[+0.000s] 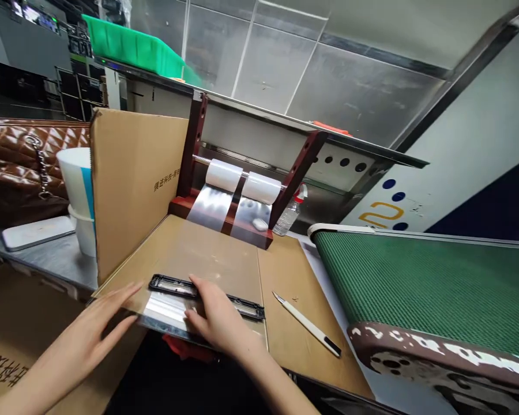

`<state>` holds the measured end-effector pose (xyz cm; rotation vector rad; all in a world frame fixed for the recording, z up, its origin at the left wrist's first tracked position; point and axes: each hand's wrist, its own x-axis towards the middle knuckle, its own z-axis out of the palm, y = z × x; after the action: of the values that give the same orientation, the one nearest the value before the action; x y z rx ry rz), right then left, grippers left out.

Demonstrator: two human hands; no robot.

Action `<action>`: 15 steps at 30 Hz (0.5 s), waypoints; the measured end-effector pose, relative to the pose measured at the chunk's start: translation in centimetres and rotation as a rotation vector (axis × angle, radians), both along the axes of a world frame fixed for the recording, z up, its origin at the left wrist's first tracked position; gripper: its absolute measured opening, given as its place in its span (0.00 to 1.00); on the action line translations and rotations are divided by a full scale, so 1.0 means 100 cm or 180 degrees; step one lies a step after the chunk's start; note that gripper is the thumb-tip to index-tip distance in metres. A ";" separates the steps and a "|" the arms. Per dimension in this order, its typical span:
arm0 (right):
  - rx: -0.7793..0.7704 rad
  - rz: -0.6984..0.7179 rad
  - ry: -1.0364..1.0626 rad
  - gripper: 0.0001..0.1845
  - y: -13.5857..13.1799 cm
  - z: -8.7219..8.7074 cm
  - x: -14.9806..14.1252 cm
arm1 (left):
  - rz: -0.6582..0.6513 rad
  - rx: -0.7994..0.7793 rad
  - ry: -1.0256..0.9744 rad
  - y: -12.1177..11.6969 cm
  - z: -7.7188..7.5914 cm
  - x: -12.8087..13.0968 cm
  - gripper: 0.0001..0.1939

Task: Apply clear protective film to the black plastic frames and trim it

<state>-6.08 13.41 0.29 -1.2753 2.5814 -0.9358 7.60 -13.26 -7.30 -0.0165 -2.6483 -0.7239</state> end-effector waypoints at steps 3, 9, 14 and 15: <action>0.0153 0.0026 0.0047 0.35 -0.002 -0.005 -0.004 | -0.0451 -0.0124 -0.0025 0.012 0.016 -0.055 0.33; 0.0191 -0.0163 0.0090 0.35 -0.010 -0.001 -0.008 | -0.0399 -0.0089 -0.0046 0.007 0.017 -0.091 0.38; 0.0219 -0.0411 0.0000 0.31 -0.016 0.004 -0.008 | -0.0143 0.0064 -0.0098 0.010 0.022 -0.093 0.41; 0.0214 -0.0402 -0.0013 0.32 -0.016 0.003 -0.008 | -0.0117 0.0085 -0.0128 0.010 0.023 -0.093 0.41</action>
<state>-6.86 11.82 0.63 -1.1040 2.6925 -0.8623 -1.74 -12.22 -5.02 -0.0436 -2.6826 -0.7795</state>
